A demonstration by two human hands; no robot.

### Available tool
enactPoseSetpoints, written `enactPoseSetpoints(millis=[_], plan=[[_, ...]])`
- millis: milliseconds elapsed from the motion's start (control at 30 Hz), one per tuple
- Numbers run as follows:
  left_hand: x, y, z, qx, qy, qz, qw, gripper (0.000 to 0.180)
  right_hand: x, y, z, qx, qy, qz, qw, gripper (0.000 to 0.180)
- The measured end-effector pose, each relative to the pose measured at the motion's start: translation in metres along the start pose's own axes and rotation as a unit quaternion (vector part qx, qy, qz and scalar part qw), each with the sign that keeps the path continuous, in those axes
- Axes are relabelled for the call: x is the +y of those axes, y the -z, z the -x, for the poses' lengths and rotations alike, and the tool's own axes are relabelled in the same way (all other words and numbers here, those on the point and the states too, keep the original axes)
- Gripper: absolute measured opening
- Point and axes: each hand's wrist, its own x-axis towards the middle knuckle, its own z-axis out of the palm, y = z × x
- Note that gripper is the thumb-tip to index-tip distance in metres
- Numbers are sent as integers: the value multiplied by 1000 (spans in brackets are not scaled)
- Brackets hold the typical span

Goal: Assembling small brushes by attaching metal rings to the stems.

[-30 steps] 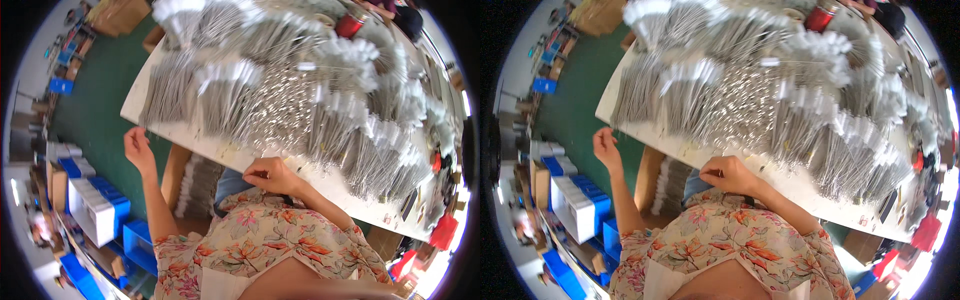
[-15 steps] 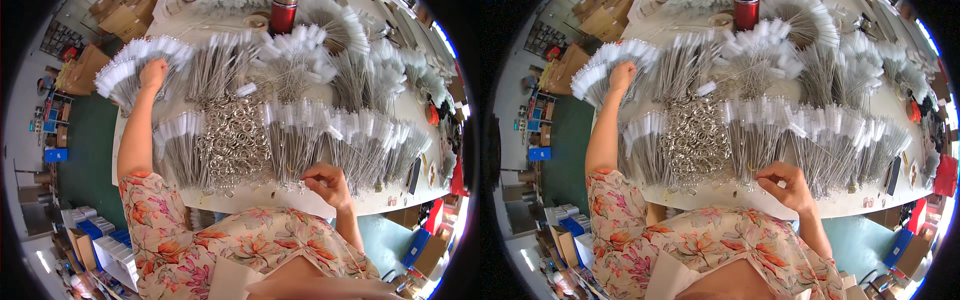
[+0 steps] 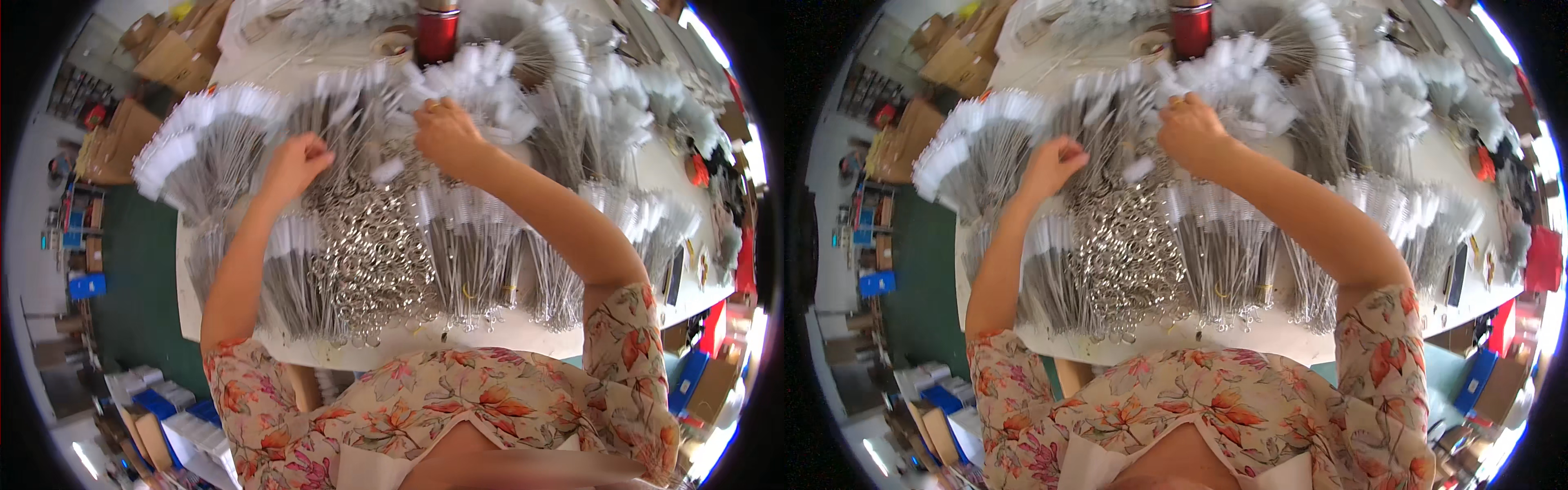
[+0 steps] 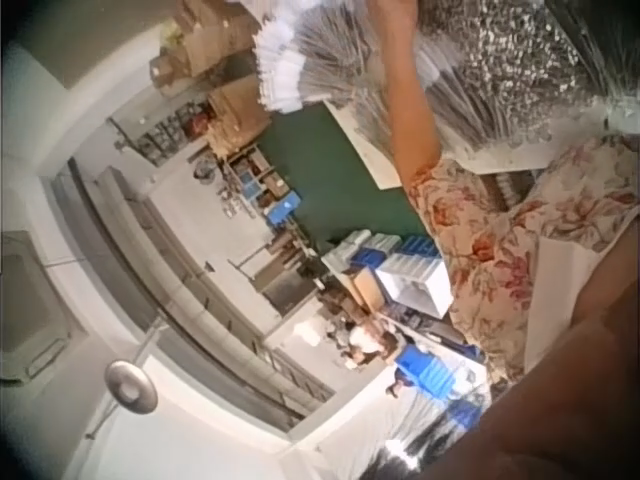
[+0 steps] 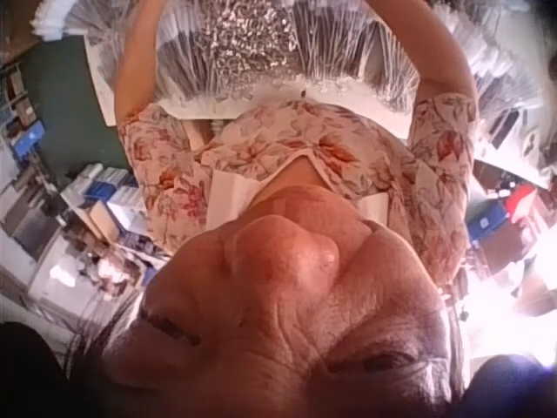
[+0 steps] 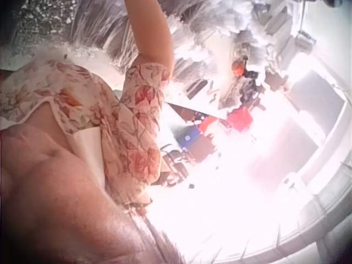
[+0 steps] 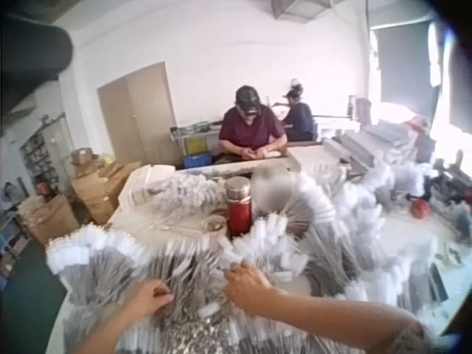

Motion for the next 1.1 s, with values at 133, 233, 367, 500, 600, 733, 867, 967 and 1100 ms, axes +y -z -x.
enactPoseSetpoints(millis=[133,233,367,500,600,733,867,967,1100], plan=[[-24,0,5,-22,10,51,998,13,9,-13,-9,103,-33,-177,978,13],[-28,2,1,65,7,169,984,13,34,19,-5,225,-57,-450,862,15],[-16,48,6,209,109,427,873,18,94,64,33,333,-183,-729,570,17],[3,86,39,232,75,428,870,28,206,39,131,316,-358,-520,709,21],[33,91,80,283,172,426,842,31,254,12,176,336,-424,-371,755,20],[40,87,137,242,163,349,891,33,285,-22,190,235,-536,-244,773,27],[28,74,179,288,258,438,812,30,298,-45,175,185,-558,-252,769,37],[14,69,210,284,288,447,797,30,300,-54,165,158,-555,-256,775,40],[23,57,226,282,297,466,784,30,305,-62,157,185,-560,-240,771,36]])
